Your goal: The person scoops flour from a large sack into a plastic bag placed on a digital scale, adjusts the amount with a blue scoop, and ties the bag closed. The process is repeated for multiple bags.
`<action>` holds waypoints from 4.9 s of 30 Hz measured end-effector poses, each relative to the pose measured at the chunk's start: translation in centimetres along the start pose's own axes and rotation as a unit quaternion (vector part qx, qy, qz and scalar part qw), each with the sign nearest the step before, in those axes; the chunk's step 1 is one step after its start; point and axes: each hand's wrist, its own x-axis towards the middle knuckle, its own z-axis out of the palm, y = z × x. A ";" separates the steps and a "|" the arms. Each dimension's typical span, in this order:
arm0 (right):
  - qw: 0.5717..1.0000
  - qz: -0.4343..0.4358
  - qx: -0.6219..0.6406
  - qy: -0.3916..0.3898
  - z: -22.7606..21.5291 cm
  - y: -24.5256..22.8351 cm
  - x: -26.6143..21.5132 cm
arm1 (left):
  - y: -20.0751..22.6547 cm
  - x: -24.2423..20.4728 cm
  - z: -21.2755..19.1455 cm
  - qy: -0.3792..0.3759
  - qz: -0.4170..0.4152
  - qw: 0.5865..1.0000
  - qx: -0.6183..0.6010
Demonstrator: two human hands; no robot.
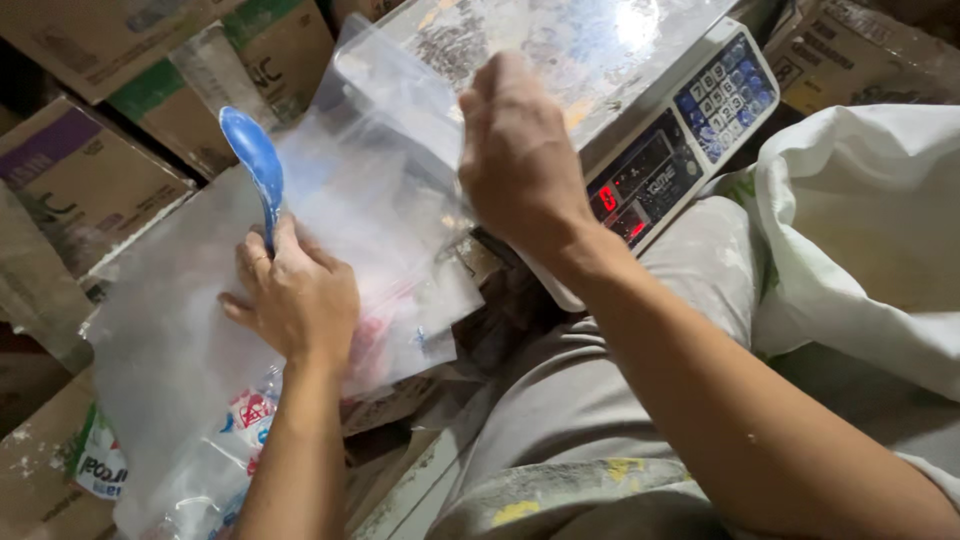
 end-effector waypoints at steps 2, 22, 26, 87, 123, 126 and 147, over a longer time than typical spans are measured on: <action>0.998 0.035 0.036 0.024 -1.3 1.0 0.4 | -0.3 0.2 0.2 -0.002 0.014 1.000 0.015; 0.652 0.374 0.616 0.237 -13.7 7.0 1.0 | 15.4 -2.7 -4.2 -0.284 -0.042 0.759 -0.584; 0.597 0.379 0.677 0.205 -13.8 7.9 -0.2 | 19.9 -2.5 -4.4 -0.573 -0.229 0.530 -0.581; 0.819 0.461 0.273 0.206 -21.7 7.7 -15.4 | 30.9 -12.8 -1.9 -0.481 0.240 0.693 -0.480; 0.694 0.399 0.543 0.253 -26.8 12.0 -16.3 | 36.6 -13.5 2.5 -0.656 -0.134 0.492 -0.557; 0.641 0.384 0.606 0.274 -28.1 12.1 -16.8 | 36.6 -12.2 3.5 -0.675 -0.243 0.391 -0.577; 0.489 0.294 0.797 0.199 -32.3 17.9 -18.9 | 35.4 -13.3 -0.3 -0.768 -0.010 0.434 -0.471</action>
